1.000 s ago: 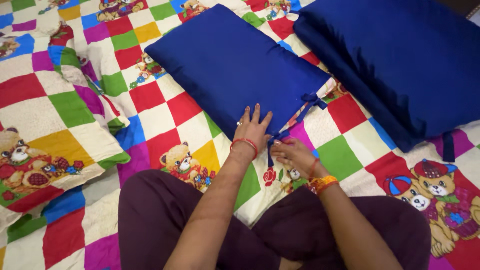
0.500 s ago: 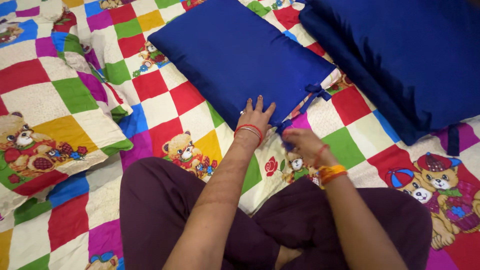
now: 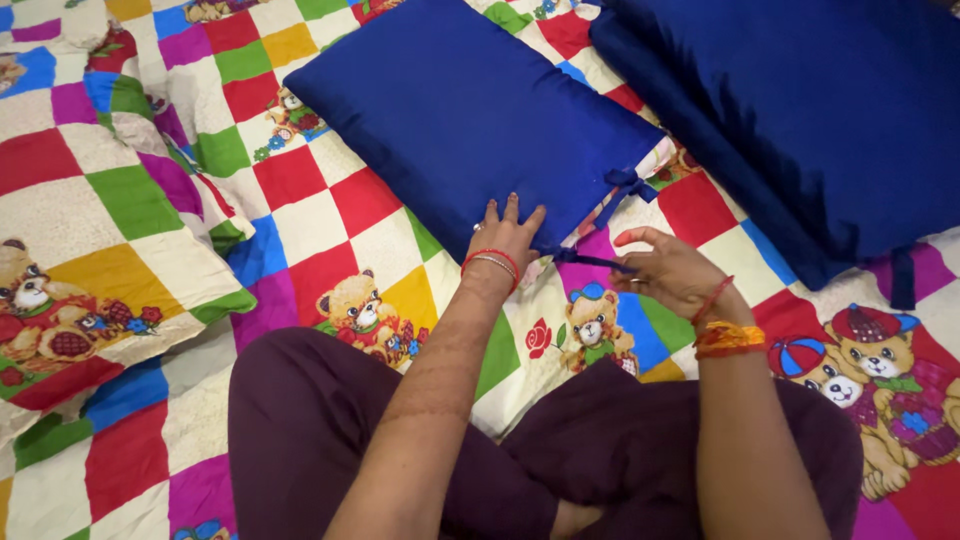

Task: The person sits on a bed and removes a blue pillowcase from a pillow. They untie the ribbons on the case, pull the pillow out, and then smooth the exposed pillow on the bed.

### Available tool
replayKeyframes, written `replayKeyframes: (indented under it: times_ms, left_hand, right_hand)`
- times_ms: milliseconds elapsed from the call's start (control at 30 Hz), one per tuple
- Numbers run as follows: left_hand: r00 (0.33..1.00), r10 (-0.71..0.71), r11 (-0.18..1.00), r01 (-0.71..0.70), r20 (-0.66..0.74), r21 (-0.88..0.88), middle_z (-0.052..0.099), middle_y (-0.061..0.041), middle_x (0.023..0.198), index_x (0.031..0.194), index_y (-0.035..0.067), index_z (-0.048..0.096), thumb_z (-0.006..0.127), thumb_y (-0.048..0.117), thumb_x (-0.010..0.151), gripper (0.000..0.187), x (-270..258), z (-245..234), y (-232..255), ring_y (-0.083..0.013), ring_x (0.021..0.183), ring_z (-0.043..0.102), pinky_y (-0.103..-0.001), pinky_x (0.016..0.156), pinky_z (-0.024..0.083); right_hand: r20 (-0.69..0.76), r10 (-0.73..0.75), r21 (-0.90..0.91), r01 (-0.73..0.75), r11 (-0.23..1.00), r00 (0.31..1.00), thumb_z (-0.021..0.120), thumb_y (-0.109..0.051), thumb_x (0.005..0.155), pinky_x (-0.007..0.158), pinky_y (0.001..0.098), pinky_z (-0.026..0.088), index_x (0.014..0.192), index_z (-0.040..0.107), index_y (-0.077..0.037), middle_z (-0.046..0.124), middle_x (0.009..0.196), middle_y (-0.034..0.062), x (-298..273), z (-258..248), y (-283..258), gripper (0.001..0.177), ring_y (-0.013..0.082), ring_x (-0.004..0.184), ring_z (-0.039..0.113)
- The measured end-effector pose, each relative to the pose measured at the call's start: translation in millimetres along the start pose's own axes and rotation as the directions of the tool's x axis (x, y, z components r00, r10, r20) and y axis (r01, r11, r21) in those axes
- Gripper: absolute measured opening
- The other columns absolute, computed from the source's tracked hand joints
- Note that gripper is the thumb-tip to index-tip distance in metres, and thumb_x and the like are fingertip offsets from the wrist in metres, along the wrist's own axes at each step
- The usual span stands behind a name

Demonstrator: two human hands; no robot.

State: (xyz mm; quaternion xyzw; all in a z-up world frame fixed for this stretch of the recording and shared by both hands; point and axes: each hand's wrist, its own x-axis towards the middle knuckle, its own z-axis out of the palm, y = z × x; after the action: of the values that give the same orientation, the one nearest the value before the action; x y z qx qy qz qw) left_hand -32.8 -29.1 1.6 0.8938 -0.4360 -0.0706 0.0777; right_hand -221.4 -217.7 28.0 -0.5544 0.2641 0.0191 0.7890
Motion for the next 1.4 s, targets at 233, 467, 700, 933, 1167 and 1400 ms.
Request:
replayKeyframes:
  times_ms: [233, 467, 700, 933, 1167, 1400]
  left_hand:
    - [1.0, 0.011, 1.0, -0.011, -0.022, 0.018, 0.032, -0.021, 0.161, 0.153, 0.032, 0.04, 0.079, 0.039, 0.086, 0.079, 10, 4, 0, -0.0518, 0.144, 0.035, -0.056, 0.108, 0.046]
    - [1.0, 0.004, 1.0, -0.004, -0.016, -0.003, 0.035, -0.021, 0.16, 0.153, 0.031, 0.04, 0.077, 0.039, 0.087, 0.076, 21, 0, 7, -0.0521, 0.142, 0.038, -0.056, 0.107, 0.047]
    - [0.99, 0.005, 0.998, -0.013, 0.141, 0.057, 0.026, -0.033, 0.159, 0.154, 0.041, 0.035, 0.077, 0.047, 0.087, 0.079, 8, -25, 27, -0.0618, 0.139, 0.033, -0.058, 0.107, 0.046]
    - [0.999, 0.043, 0.978, -0.049, 0.033, 0.203, 0.028, -0.037, 0.157, 0.155, 0.049, 0.032, 0.076, 0.052, 0.084, 0.083, 11, -7, 32, -0.0643, 0.135, 0.037, -0.059, 0.101, 0.049]
    - [0.999, 0.048, 0.983, -0.051, 0.024, 0.176, 0.029, -0.036, 0.158, 0.156, 0.049, 0.031, 0.073, 0.058, 0.085, 0.083, 19, 4, 23, -0.0636, 0.135, 0.039, -0.058, 0.099, 0.052]
    - [0.999, 0.039, 0.986, -0.041, 0.017, 0.16, 0.03, -0.034, 0.158, 0.155, 0.05, 0.032, 0.073, 0.057, 0.085, 0.081, 18, 3, 24, -0.0623, 0.136, 0.039, -0.057, 0.1, 0.051]
  right_hand:
    - [0.021, -0.098, 0.205, 0.091, 0.975, 0.995, 0.066, -0.003, 0.096, 0.089, 0.0434, 0.058, 0.116, 0.052, -0.011, 0.069, 0.094, 0.014, -15, -18, -12, 0.026, 0.0305, 0.094, 0.07]
    - [0.037, -0.143, 0.319, 0.124, 0.94, 0.989, 0.064, -0.002, 0.095, 0.094, 0.0472, 0.055, 0.114, 0.058, -0.015, 0.069, 0.094, 0.0109, -34, -10, -26, 0.024, 0.0288, 0.097, 0.069]
    - [0.111, -0.393, -0.7, 0.352, 0.621, 0.913, 0.07, 0.0, 0.08, 0.089, 0.0363, 0.058, 0.108, 0.07, -0.009, 0.069, 0.11, 0.0104, -10, -59, 5, 0.03, 0.0224, 0.097, 0.069]
    - [-0.08, -0.738, -0.949, 0.176, 0.263, 0.67, 0.061, -0.012, 0.105, 0.095, 0.042, 0.054, 0.119, 0.07, -0.004, 0.072, 0.113, 0.0198, 21, -3, 30, 0.018, 0.0331, 0.106, 0.068]
    - [0.243, -0.763, -0.862, 0.494, 0.113, 0.598, 0.072, -0.001, 0.081, 0.087, 0.0408, 0.055, 0.111, 0.071, -0.002, 0.069, 0.116, 0.0206, 27, 66, 35, 0.03, 0.0377, 0.103, 0.066]
    - [0.051, -0.896, -0.927, 0.355, 0.122, 0.442, 0.079, -0.008, 0.088, 0.079, 0.0405, 0.054, 0.093, 0.077, -0.002, 0.075, 0.095, 0.0129, 21, 59, 27, 0.008, 0.0325, 0.087, 0.068]
